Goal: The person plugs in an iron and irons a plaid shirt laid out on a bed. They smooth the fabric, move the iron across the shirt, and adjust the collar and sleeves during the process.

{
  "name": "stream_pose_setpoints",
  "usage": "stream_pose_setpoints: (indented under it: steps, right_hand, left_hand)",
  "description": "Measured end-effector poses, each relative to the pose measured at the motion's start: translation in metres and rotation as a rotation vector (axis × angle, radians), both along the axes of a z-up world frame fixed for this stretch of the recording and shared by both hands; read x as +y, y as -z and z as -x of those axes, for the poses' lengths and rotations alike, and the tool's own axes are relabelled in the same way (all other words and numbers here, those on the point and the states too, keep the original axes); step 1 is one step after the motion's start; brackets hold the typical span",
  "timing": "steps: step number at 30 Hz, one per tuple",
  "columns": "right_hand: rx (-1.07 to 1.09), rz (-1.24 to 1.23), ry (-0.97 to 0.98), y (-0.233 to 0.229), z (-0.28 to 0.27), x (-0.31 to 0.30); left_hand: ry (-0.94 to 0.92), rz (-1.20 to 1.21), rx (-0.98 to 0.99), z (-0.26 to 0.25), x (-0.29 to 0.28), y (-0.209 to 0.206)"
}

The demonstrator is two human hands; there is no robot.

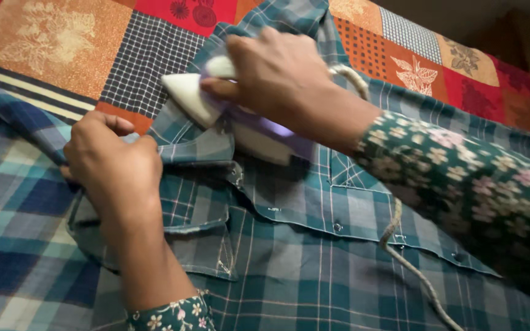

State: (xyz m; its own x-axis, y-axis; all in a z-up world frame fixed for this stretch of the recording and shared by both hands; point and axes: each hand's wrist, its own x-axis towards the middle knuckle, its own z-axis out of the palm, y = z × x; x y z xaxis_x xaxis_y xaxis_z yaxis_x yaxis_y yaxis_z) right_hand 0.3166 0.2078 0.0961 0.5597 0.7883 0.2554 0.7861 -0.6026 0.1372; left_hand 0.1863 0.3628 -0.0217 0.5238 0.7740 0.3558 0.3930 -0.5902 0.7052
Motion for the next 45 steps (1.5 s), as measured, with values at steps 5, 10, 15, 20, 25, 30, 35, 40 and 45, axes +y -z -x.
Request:
stream_pose_setpoints:
  steps: [5,10,15,20,25,30,35,40,45]
  right_hand:
    - [0.243,0.18,0.362,-0.011,0.004,-0.035]
    - [0.046,0.02,0.177,0.005,-0.025,-0.031]
    - [-0.079,-0.133,0.026,0.015,-0.053,-0.015]
    - [0.04,-0.007,0.15,0.005,-0.039,-0.051]
    - [0.085,0.064,0.234,-0.002,-0.029,-0.07]
    - [0.026,-0.048,0.188,0.004,-0.051,-0.049]
    - [0.026,-0.025,0.151,0.002,-0.05,-0.057]
    - [0.216,0.11,0.314,-0.012,-0.003,-0.093]
    - [0.063,-0.176,0.242,-0.024,0.015,-0.124]
  left_hand:
    - [0.022,0.088,-0.052,-0.003,-0.001,0.0]
    - [0.083,0.08,-0.086,-0.006,0.003,0.004]
    - [0.101,0.045,-0.069,-0.005,0.007,0.012]
    - [0.082,0.121,-0.043,-0.007,0.0,0.005]
    - [0.036,0.124,0.123,-0.008,-0.011,-0.011]
    - [0.106,-0.13,0.187,-0.035,-0.042,-0.018]
    - [0.291,-0.202,0.257,-0.046,-0.059,0.001]
    - [0.272,-0.239,0.302,-0.047,-0.049,0.021]
    - [0.226,-0.292,0.311,-0.05,-0.05,0.024]
